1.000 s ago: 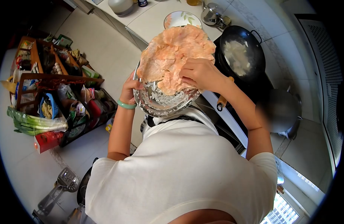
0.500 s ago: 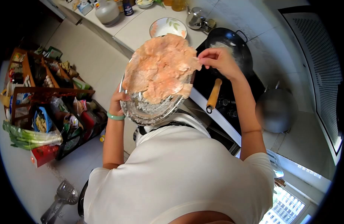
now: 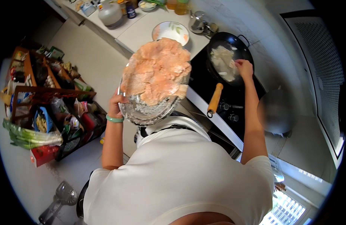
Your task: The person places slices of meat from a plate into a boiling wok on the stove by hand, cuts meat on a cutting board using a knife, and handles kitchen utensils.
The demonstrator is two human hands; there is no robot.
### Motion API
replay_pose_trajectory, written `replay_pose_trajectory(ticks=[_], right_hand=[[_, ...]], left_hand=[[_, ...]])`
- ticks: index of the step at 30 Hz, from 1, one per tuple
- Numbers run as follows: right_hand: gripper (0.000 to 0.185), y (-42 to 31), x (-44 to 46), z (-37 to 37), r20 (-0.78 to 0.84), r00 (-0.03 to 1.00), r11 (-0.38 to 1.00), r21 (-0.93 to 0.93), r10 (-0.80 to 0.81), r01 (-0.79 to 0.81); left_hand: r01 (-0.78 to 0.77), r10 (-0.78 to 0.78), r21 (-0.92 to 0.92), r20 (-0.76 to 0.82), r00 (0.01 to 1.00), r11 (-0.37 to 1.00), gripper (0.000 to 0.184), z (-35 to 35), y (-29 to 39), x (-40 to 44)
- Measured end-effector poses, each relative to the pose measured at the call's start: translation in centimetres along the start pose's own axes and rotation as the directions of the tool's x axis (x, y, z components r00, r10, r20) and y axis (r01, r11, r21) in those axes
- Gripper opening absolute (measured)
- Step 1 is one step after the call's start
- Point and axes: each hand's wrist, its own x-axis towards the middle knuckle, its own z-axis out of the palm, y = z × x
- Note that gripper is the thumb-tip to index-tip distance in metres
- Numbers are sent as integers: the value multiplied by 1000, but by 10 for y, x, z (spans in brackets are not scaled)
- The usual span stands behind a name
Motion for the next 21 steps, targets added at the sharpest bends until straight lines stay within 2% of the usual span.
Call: replay_pose_trajectory(ticks=[2, 4, 7, 10, 13, 14, 16, 18, 20, 21], right_hand=[[25, -21, 1, -7, -109, 993, 999, -7, -36, 35], [27, -68, -8, -32, -113, 980, 981, 82, -163, 173], [21, -177, -50, -73, -150, 924, 853, 357, -351, 382], [23, -252, -87, -82, -101, 735, 659, 373, -671, 653], [20, -289, -92, -47, -134, 419, 370, 287, -898, 884], [20, -297, -93, -38, -134, 419, 370, 286, -898, 884], [21, -308, -95, -25, 30, 521, 503, 310, -853, 807], [21, -314, -95, -24, 35, 515, 501, 296, -856, 813], [21, -317, -99, -20, 22, 577, 557, 293, -816, 777], [21, -317, -101, -18, 25, 574, 555, 294, -819, 778]], left_hand=[[6, -7, 15, 11, 1000, 1000, 86, 0, 1, 0], [3, -1, -31, 44, 999, 1000, 87, 11, 4, -2], [12, -12, -23, 32, 999, 1000, 86, 12, 7, -2], [45, -44, -22, 40, 998, 999, 86, 15, 10, -1], [50, -45, -63, 79, 996, 997, 86, 19, 12, 0], [58, -52, -70, 93, 994, 996, 87, 20, 13, 0], [63, -55, -81, 105, 993, 995, 87, 23, 14, 0], [45, -42, -30, 114, 993, 999, 90, 26, 14, -1], [47, -46, -7, 95, 994, 999, 90, 25, 16, -2], [55, -57, 24, 81, 995, 998, 91, 25, 16, -2]])
